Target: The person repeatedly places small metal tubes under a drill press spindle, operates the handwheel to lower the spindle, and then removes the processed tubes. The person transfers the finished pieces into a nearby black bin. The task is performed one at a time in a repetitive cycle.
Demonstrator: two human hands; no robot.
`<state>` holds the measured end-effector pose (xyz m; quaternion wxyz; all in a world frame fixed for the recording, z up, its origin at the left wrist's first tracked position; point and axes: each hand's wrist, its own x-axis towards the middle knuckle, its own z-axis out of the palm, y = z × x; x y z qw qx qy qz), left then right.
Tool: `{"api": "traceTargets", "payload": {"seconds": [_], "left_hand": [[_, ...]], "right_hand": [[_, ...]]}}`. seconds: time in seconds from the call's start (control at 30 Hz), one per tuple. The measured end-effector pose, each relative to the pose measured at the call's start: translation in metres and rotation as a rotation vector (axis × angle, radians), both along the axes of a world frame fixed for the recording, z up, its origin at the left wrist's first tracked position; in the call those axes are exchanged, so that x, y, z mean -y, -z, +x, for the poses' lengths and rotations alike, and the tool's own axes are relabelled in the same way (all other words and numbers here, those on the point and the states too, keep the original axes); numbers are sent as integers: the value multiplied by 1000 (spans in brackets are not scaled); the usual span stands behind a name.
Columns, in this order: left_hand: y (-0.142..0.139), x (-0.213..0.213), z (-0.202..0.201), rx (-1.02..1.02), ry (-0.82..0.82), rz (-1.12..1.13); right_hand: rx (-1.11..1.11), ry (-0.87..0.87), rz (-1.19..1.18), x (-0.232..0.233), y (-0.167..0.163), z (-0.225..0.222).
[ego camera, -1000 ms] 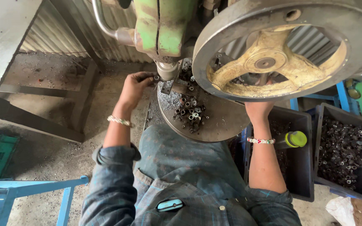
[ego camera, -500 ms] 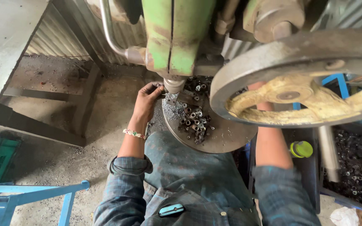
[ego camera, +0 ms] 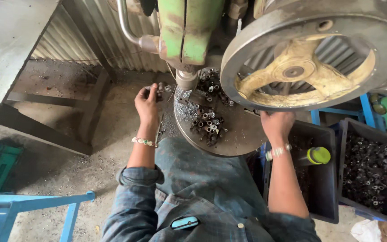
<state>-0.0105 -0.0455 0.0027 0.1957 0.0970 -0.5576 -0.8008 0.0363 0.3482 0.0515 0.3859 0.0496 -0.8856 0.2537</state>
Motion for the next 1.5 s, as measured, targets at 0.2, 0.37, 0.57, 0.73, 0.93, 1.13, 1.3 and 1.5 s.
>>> {"api": "traceTargets", "payload": {"seconds": [0.2, 0.37, 0.57, 0.73, 0.93, 1.13, 1.3, 1.5], "left_hand": [[-7, -14, -2, 219, -158, -297], [-17, -29, -1, 230, -213, -390], [-10, -21, -15, 220, -63, -422], [8, -12, -26, 198, 404, 135], [5, -6, -30, 300, 425, -6], [-6, -14, -44, 377, 401, -12], [-15, -13, -37, 320, 396, -110], [-23, -24, 33, -46, -395, -268]], "right_hand": [[180, -37, -43, -8, -8, 26], [138, -35, -44, -1, -14, 25], [44, -36, 149, -4, -10, 26], [183, 68, 33, -3, 2, 3], [152, -137, -6, -13, 0, -91], [-13, 43, -146, -16, -29, -149], [151, 26, -116, -5, -34, -132], [19, 81, 5, -4, 12, -8]]}}
